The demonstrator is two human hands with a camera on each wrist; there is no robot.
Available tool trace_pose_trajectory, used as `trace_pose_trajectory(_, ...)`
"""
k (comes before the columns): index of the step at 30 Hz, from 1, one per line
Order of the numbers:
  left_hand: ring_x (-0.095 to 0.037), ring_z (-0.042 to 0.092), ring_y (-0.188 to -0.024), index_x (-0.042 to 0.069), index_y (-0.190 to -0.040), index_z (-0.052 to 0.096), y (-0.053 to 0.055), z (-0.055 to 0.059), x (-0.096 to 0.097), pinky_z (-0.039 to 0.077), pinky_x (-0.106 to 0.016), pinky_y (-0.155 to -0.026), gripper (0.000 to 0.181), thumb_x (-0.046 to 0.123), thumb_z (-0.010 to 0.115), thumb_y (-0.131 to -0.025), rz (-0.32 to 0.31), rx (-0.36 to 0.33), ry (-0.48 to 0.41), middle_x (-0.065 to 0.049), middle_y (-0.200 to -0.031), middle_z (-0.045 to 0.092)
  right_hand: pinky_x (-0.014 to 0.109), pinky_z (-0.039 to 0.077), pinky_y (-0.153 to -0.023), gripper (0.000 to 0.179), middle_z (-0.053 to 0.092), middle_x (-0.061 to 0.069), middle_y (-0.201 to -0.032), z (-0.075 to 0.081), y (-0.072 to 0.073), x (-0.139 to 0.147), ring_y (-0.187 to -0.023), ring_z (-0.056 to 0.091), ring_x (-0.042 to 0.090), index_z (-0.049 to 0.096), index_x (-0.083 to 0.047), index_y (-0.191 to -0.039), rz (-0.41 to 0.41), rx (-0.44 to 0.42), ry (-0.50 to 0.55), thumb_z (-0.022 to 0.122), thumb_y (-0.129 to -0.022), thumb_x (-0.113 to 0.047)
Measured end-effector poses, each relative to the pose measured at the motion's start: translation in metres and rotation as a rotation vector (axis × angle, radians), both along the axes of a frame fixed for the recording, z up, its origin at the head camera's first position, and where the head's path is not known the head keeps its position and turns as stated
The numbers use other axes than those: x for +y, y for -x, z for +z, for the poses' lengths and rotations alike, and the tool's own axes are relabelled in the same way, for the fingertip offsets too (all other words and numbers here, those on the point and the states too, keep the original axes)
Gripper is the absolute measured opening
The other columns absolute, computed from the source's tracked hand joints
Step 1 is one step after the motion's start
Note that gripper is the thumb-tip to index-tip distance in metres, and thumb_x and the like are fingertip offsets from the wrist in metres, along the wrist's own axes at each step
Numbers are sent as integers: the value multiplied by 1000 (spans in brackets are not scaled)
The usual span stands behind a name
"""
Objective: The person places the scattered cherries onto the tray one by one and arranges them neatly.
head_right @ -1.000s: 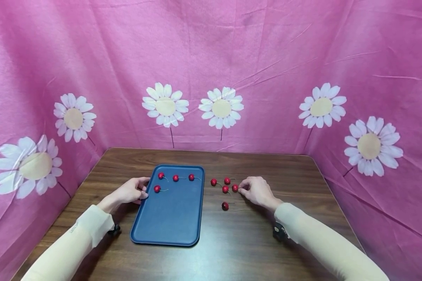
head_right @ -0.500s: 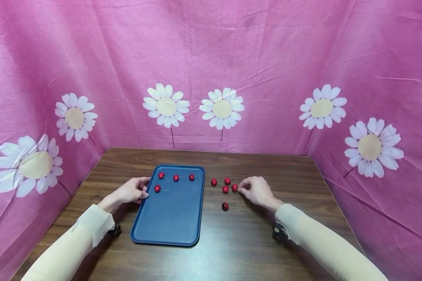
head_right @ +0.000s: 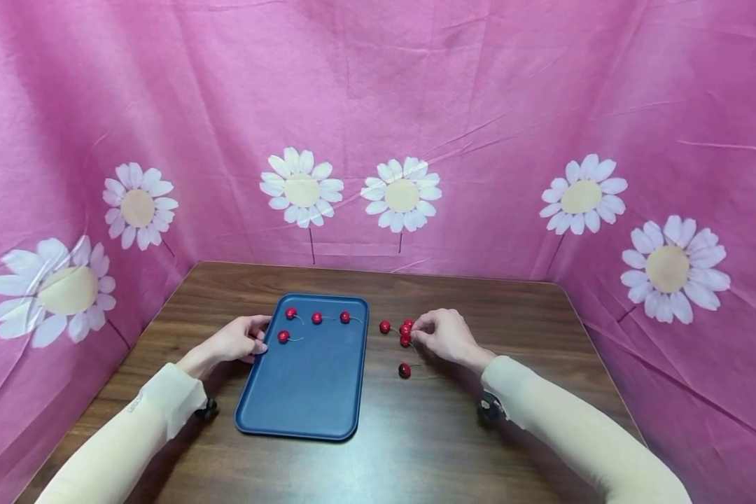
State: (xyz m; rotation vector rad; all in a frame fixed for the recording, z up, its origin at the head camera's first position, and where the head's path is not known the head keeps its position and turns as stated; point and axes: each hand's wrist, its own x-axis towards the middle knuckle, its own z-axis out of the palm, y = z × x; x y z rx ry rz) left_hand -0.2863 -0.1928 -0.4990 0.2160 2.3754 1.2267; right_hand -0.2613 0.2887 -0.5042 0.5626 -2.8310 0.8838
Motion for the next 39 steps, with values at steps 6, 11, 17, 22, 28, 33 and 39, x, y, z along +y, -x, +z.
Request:
trace_pose_trajectory(6, -22, 68, -93, -5, -171, 38, 0, 1, 2, 72, -43, -81, 77, -4, 69, -100, 4, -3, 2, -13, -106, 59, 26, 52, -74, 7, 83, -8, -85, 8, 6, -22, -76, 62, 1, 88, -21, -92, 53, -23, 5, 87, -96, -15)
trace_pose_trajectory(11, -22, 68, -92, -6, -169, 40, -1, 1, 3, 71, -42, -78, 75, -5, 69, -100, 13, 14, 0, -13, -106, 59, 28, 53, -78, 4, 84, -6, -90, 13, 11, -44, -79, 62, 5, 89, -18, -97, 103, -45, -4, 85, -98, -17)
trace_pose_trajectory(17, -21, 68, -87, -7, -166, 46, -2, -3, 5, 70, -38, -69, 69, -8, 70, -100, 15, 62, 6, -13, -103, 59, 26, 53, -74, 4, 86, -5, -92, 19, 14, -68, -78, 62, 5, 90, -16, -98, 143, -83, 7, 86, -99, -18)
trace_pose_trajectory(22, -21, 69, -85, -6, -165, 47, -3, -4, 7, 70, -39, -68, 69, -8, 71, -100, 37, 70, 30, -14, -101, 60, 25, 51, -68, 5, 85, -4, -90, 22, 17, -87, -76, 61, 8, 90, -16, -97, 156, -124, 11, 86, -99, -17)
trace_pose_trajectory(28, -24, 69, -89, -4, -168, 45, -4, -3, 6, 71, -40, -71, 73, -7, 72, -100, 67, 48, 83, -15, -105, 62, 24, 52, -65, 5, 86, -4, -91, 23, 25, -112, -77, 63, 8, 91, -17, -96, 178, -143, -5, 87, -98, -19)
trace_pose_trajectory(33, -24, 69, -90, -3, -168, 44, -5, -4, 6, 71, -41, -72, 73, -6, 72, -100, 78, 40, 87, -15, -105, 62, 25, 57, -69, 6, 86, -2, -95, 23, 31, -130, -81, 65, 11, 91, -18, -95, 184, -178, -5, 87, -99, -19)
trace_pose_trajectory(39, -23, 70, -89, -3, -169, 44, -4, -4, 6, 72, -41, -73, 74, -6, 71, -100, 71, 44, 76, -15, -105, 63, 28, 56, -73, 8, 83, -3, -89, 20, 35, -148, -81, 64, 14, 90, -20, -94, 179, -217, -28, 85, -101, -20)
